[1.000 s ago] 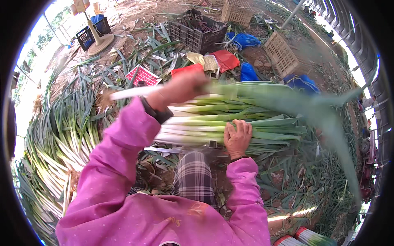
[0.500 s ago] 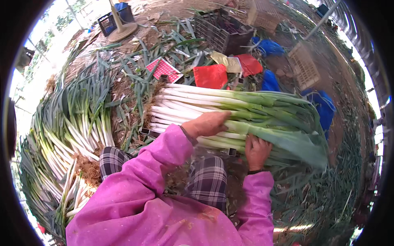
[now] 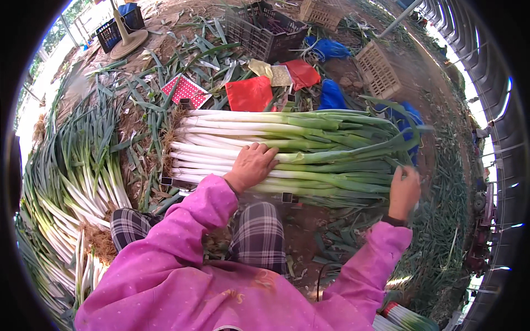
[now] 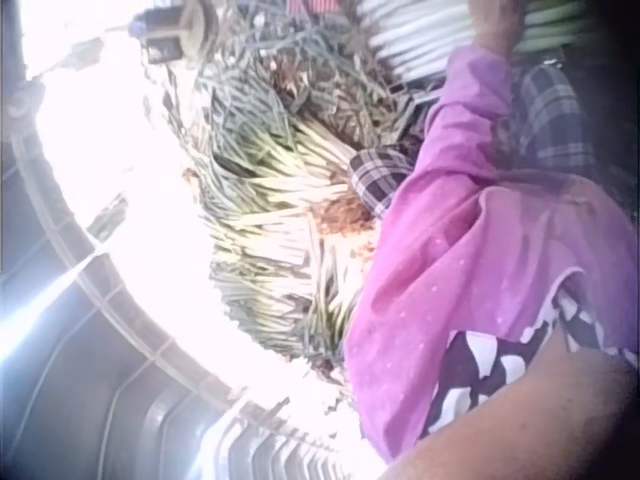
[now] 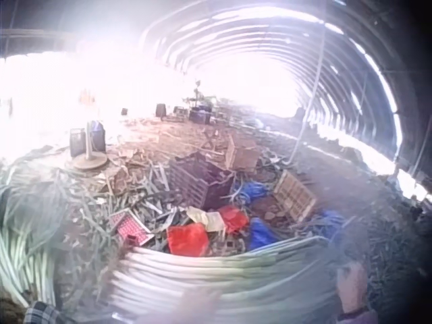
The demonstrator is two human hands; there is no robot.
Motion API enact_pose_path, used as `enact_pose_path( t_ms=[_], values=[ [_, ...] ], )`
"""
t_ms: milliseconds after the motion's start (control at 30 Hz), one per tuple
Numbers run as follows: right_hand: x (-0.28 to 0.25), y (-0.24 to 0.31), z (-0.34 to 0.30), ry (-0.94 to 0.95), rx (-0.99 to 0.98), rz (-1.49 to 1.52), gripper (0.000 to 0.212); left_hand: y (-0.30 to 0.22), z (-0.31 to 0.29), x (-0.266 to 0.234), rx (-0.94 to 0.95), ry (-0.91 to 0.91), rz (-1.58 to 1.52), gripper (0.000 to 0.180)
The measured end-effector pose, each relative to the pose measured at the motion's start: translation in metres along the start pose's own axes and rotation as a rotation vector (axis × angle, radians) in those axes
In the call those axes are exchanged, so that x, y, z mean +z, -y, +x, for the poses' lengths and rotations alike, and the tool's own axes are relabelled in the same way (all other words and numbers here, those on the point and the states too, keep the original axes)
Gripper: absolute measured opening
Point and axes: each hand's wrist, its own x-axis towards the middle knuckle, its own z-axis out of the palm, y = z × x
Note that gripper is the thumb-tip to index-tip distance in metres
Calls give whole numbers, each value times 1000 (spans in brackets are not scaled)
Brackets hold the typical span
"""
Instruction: The person organizes and bundles leeks together by hand. They select individual leeks from a pile, align them on a small metal frame, and pat the bundle to even the stalks.
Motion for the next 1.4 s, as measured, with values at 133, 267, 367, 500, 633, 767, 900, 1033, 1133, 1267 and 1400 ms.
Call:
enact_pose_path(
  t_ms=[133, 267, 367, 500, 633, 767, 900, 1033, 1133, 1267, 1400],
  values=[
    [27, 120, -35, -137, -670, 106, 32, 12, -9, 1, -26, 19, 68, 34],
    [106, 98, -63, 230, -600, 46, 41, 3, -1, 1, -11, 14, 26, 38],
    [113, 92, -73, 159, -564, 79, 40, 3, -8, -8, -38, 59, 24, 43],
    [114, 89, -86, 28, -559, 47, 42, 14, -29, -21, -55, 26, 77, 48],
    [106, 90, -76, 64, -611, 23, 45, 33, -45, -31, -147, 66, 125, 47],
    [79, 120, -51, 342, -657, 149, 41, 35, -43, -24, -142, 7, 196, 45],
    [113, 112, -61, 269, -604, 342, 25, 9, -9, -23, -39, 90, 105, 43],
    [114, 109, -67, 184, -609, 360, 26, -45, 32, -10, 141, 63, -75, 34],
    [115, 113, -73, 161, -640, 382, 26, -29, 52, 15, 30, 217, -189, 19],
    [120, 114, -77, 154, -660, 440, 25, 47, 65, 32, -669, -209, -354, 29],
    [117, 117, -72, 185, -635, 448, 24, 226, -18, -64, -480, -538, -134, 18]
  ],
)
